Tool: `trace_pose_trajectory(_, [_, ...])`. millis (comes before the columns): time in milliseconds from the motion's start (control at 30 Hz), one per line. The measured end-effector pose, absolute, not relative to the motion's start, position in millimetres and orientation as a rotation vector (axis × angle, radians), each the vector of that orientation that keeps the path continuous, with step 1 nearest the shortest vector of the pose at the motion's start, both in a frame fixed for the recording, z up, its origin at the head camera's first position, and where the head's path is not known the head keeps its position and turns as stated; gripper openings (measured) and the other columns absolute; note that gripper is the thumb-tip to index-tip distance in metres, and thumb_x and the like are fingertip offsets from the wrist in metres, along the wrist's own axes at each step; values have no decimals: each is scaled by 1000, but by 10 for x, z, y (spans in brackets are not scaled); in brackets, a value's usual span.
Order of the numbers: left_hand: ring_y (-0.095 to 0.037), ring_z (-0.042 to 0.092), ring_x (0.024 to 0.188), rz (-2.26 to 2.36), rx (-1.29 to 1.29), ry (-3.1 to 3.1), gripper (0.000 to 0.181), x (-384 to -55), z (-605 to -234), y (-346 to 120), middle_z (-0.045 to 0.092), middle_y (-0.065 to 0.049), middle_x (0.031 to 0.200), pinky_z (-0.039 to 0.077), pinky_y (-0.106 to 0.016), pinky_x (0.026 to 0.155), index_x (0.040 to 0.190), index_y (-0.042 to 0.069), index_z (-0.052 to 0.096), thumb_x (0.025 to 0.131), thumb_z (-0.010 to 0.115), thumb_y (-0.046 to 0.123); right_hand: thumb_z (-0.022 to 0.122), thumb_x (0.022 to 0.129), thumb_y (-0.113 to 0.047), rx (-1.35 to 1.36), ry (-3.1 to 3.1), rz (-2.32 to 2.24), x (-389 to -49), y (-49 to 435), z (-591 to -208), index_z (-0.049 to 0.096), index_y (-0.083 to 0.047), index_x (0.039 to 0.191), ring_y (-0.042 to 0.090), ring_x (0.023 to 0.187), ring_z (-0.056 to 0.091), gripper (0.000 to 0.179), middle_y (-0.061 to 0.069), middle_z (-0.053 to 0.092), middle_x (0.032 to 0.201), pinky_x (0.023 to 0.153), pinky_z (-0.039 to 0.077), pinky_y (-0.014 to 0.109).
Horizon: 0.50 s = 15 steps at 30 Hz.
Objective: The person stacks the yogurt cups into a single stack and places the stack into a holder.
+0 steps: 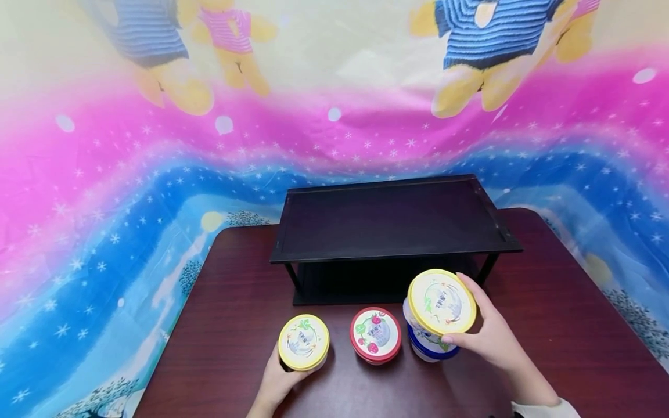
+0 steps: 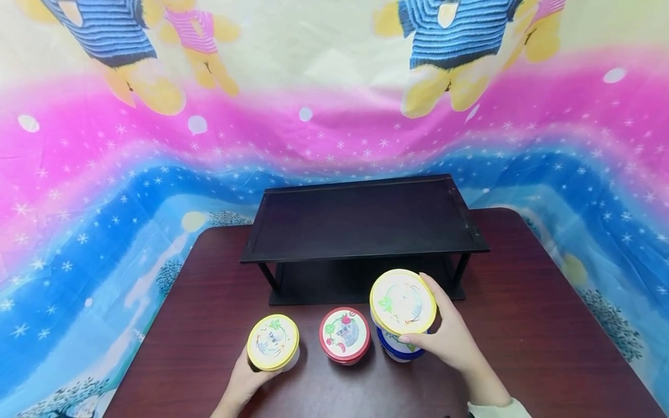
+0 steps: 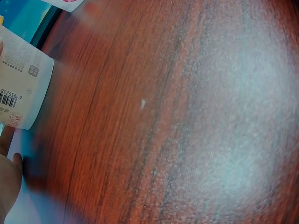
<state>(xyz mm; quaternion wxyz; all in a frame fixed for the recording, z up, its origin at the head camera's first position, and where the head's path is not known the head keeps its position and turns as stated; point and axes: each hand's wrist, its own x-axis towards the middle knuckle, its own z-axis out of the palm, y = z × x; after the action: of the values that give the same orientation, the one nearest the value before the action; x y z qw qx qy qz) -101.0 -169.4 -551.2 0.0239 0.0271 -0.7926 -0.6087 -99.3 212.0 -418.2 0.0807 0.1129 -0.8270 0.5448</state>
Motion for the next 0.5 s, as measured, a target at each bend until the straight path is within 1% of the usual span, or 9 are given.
trace_pose_trajectory(100, [-13,41,107,-1888,84,-2443,92,-1009,-5517,-1692,48,-5,118,23,-18,91,127,7,36,49,84,15,77,59,0,379,-2440,1717,-1023,2050,-4183,17,-22,137,2,106,34,101,10,29,130,76,39,13])
trace_pose_trajectory(167, [-13,40,107,-1883,90,-2445,92,-1009,-5518,-1689,48,-5,118,23,-17,90,127,6,36,49,84,15,76,59,1,404,-2420,1762,-1040,2000,-4185,17,-21,137,2,107,35,100,12,28,130,75,40,14])
trace_pose_trajectory(233, [-13,41,107,-1879,91,-2444,93,-1008,-5517,-1687,49,-5,117,23,-17,90,127,7,36,48,84,15,76,59,0,413,-2426,1763,-1050,1955,-4189,18,-19,137,3,108,34,99,12,29,130,78,38,14])
trace_pose_trajectory(333, [-12,41,106,-1866,89,-2445,93,-1009,-5517,-1683,49,-5,117,25,-17,90,127,7,37,47,84,15,78,58,-5,400,-2465,1719,-1062,1887,-4191,19,-19,136,4,108,34,99,10,33,130,83,31,12])
trace_pose_trajectory(500, [-12,42,105,-1848,77,-2458,92,-1013,-5517,-1679,49,-7,116,26,-19,89,126,5,36,48,84,15,79,58,-10,442,-2480,1716,-1085,1758,-4192,21,-20,136,6,108,35,98,7,35,129,85,29,13])
